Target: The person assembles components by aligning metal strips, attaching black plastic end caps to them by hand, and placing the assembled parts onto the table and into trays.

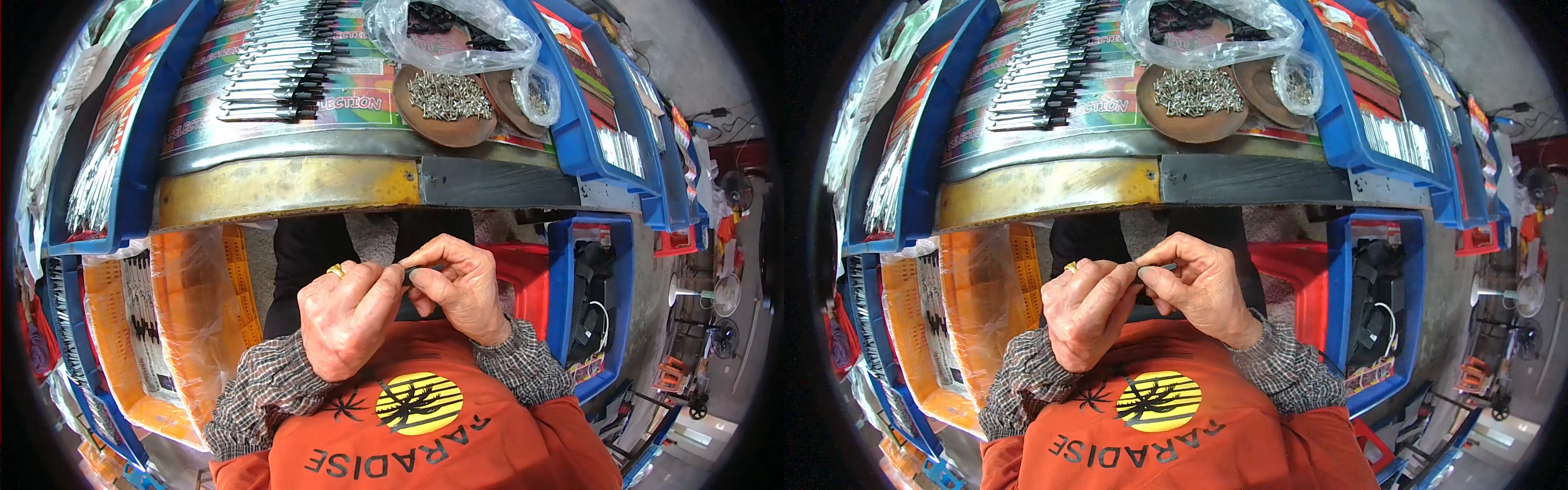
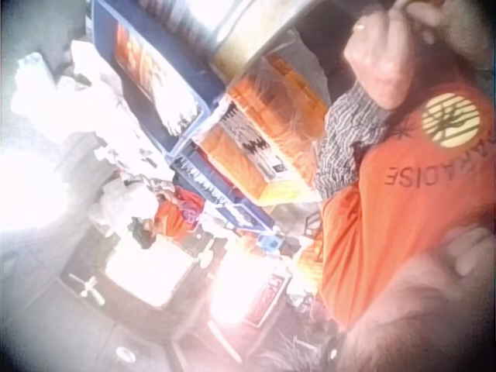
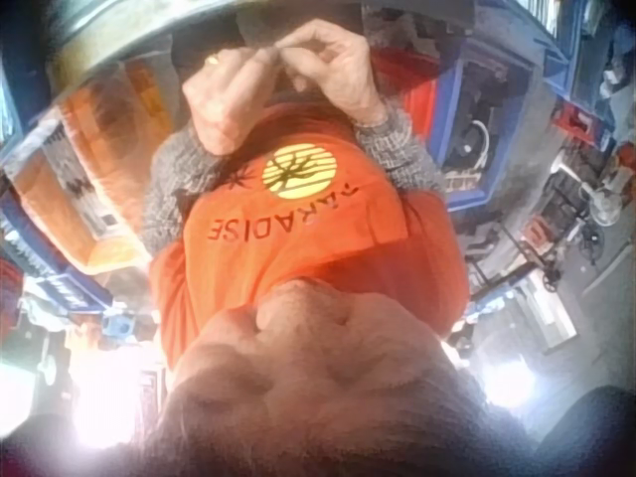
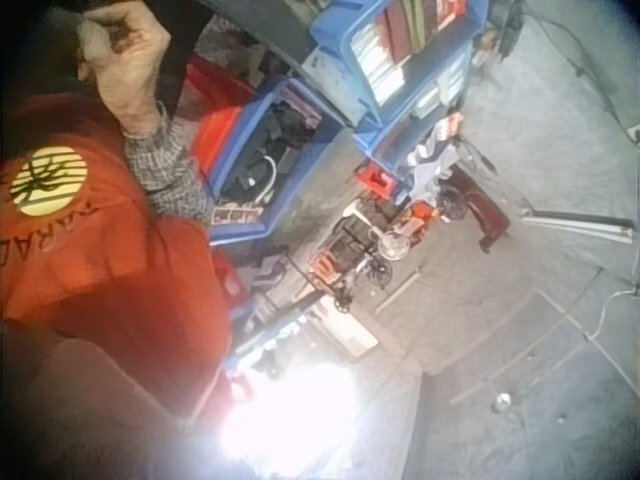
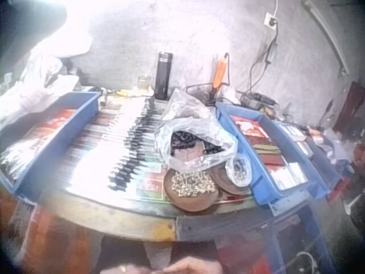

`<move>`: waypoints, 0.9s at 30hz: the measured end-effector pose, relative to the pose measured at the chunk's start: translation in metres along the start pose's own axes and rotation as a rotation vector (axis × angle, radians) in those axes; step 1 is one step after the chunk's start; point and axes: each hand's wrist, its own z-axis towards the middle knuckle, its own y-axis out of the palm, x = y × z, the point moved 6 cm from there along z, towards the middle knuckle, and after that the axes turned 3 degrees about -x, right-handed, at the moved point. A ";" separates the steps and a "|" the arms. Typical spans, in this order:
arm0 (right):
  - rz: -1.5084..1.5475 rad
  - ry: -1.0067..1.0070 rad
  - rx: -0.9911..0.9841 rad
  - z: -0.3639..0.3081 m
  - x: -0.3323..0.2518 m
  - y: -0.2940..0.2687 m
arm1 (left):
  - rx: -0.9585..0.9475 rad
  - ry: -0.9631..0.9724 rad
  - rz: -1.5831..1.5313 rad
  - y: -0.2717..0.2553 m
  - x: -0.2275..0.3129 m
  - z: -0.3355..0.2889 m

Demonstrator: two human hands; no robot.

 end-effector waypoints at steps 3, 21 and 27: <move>-0.007 0.029 0.026 0.001 0.002 -0.002 | -0.006 0.006 0.002 0.002 0.000 0.000; 0.012 -0.183 0.204 0.007 -0.006 -0.002 | 0.062 0.025 0.038 0.001 0.002 0.017; -0.004 -0.213 0.215 0.014 -0.016 -0.005 | 0.105 0.018 0.031 -0.001 -0.001 0.027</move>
